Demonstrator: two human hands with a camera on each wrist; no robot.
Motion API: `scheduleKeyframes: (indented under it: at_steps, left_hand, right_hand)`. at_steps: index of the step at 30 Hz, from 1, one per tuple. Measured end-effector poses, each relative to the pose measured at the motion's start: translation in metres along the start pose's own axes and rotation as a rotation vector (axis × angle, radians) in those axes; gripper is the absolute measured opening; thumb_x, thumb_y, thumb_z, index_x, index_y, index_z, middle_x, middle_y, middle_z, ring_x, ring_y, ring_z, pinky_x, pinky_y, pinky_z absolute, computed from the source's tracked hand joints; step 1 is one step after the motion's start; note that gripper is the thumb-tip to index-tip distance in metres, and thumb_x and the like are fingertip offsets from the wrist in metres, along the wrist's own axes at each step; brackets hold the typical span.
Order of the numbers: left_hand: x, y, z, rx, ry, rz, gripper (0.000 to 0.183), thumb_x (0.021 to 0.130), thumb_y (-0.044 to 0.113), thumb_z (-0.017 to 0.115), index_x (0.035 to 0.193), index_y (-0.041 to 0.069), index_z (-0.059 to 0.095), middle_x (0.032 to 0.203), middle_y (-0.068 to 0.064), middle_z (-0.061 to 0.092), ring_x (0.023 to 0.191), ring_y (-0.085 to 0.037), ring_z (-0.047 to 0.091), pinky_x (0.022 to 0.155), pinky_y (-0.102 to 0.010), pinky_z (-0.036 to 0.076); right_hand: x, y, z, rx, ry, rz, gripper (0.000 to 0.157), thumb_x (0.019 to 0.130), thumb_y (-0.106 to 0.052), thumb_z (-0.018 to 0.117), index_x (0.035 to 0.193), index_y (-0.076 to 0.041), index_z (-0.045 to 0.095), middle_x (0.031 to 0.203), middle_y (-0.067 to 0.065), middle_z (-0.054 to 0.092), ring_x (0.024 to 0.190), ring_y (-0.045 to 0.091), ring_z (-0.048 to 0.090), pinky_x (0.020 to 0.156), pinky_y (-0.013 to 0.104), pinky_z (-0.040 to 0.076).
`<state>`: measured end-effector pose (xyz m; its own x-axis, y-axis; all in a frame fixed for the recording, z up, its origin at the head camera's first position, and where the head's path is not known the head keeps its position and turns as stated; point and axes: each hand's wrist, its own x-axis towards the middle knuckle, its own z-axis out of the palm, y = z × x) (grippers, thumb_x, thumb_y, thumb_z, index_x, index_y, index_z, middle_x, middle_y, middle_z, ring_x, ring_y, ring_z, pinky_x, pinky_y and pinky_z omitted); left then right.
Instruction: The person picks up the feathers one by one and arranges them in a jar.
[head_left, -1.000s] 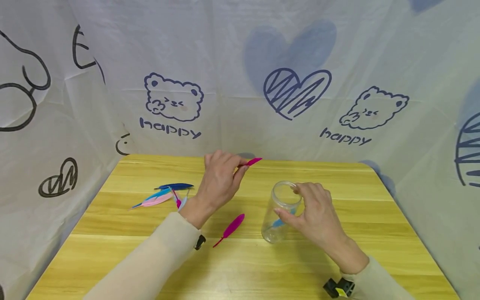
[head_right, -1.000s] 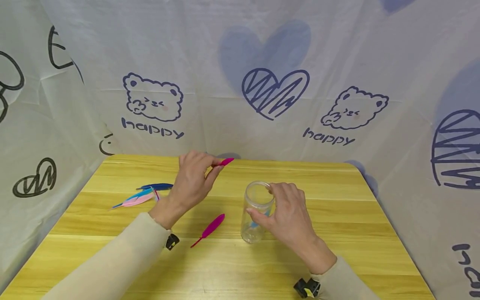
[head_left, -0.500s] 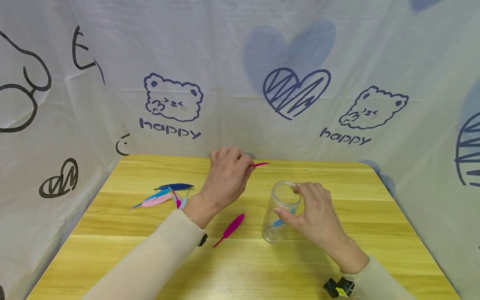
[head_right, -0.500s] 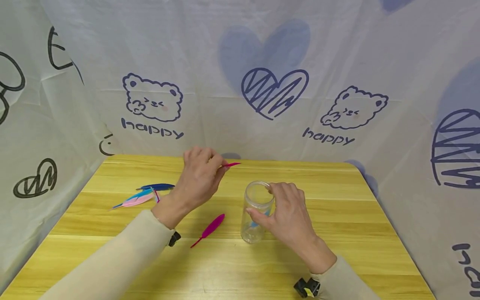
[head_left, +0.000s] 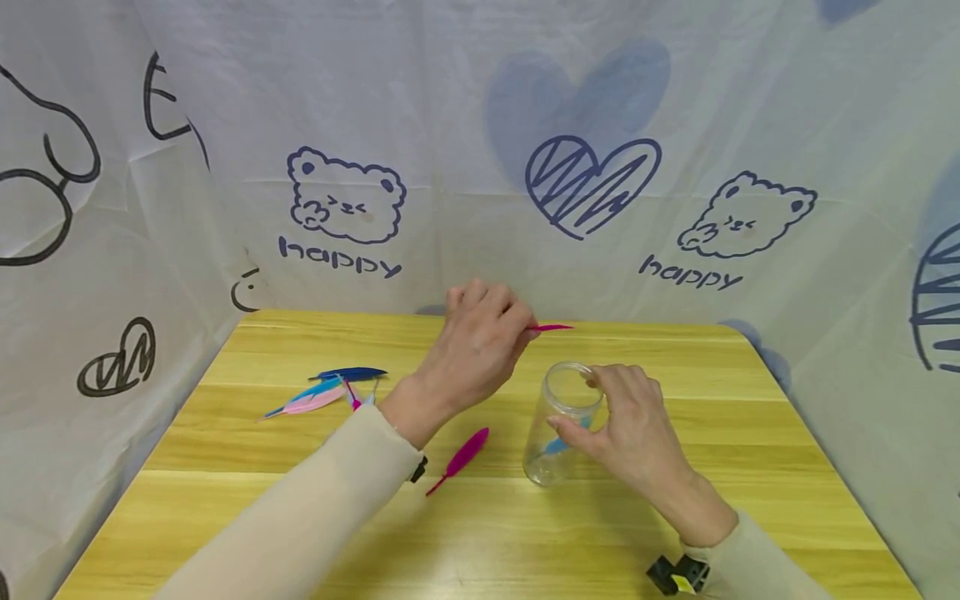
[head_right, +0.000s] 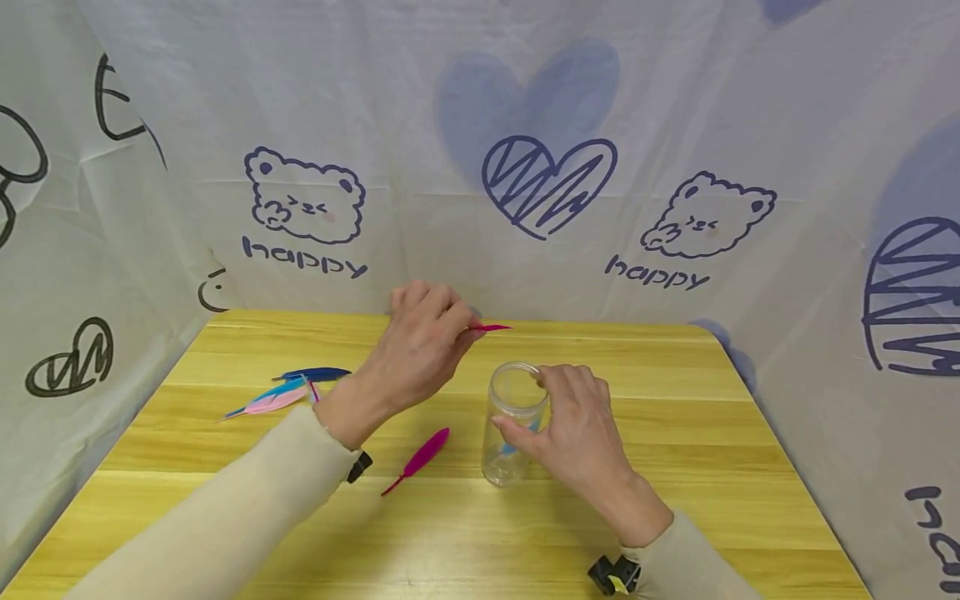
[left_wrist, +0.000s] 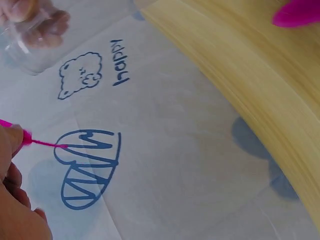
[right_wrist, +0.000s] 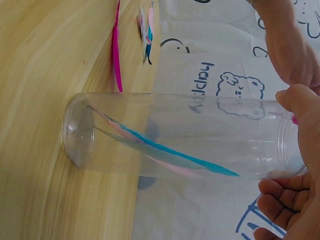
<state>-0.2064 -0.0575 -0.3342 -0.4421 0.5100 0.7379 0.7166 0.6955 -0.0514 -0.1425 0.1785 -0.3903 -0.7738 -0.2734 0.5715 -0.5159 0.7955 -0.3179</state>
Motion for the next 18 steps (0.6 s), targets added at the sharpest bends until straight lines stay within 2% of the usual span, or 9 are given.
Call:
scheduleKeyframes:
  at_steps: [5,12,18]
  left_hand:
    - [0.010,0.006,-0.005,-0.083,-0.025,0.000,0.009,0.101,0.023,0.073,0.097,0.016,0.069,0.092,0.000,0.057,0.090,-0.024,0.043,0.080,-0.045,0.030]
    - [0.022,0.020,-0.008,-0.207,-0.015,-0.003,0.008,0.099,0.022,0.075,0.097,0.015,0.072,0.095,-0.001,0.060,0.092,-0.024,0.045,0.079,-0.042,0.030]
    - [0.028,0.031,-0.006,-0.202,-0.024,0.024,0.008,0.099,0.023,0.076,0.097,0.016,0.073,0.094,0.000,0.060,0.093,-0.024,0.047,0.078,-0.041,0.032]
  right_hand:
    - [0.000,0.000,0.000,0.005,0.006,-0.010,0.059,0.074,-0.040,0.094,0.112,-0.007,0.063,0.102,0.008,0.066,0.097,0.030,0.060,0.084,0.050,0.043]
    - [0.000,0.001,0.000,-0.003,0.003,-0.014,0.060,0.074,-0.039,0.093,0.113,-0.006,0.062,0.102,0.008,0.065,0.099,0.031,0.059,0.084,0.049,0.042]
    - [0.000,0.000,0.000,-0.004,-0.005,-0.001,0.061,0.074,-0.038,0.094,0.114,-0.005,0.062,0.103,0.009,0.065,0.099,0.032,0.059,0.085,0.049,0.042]
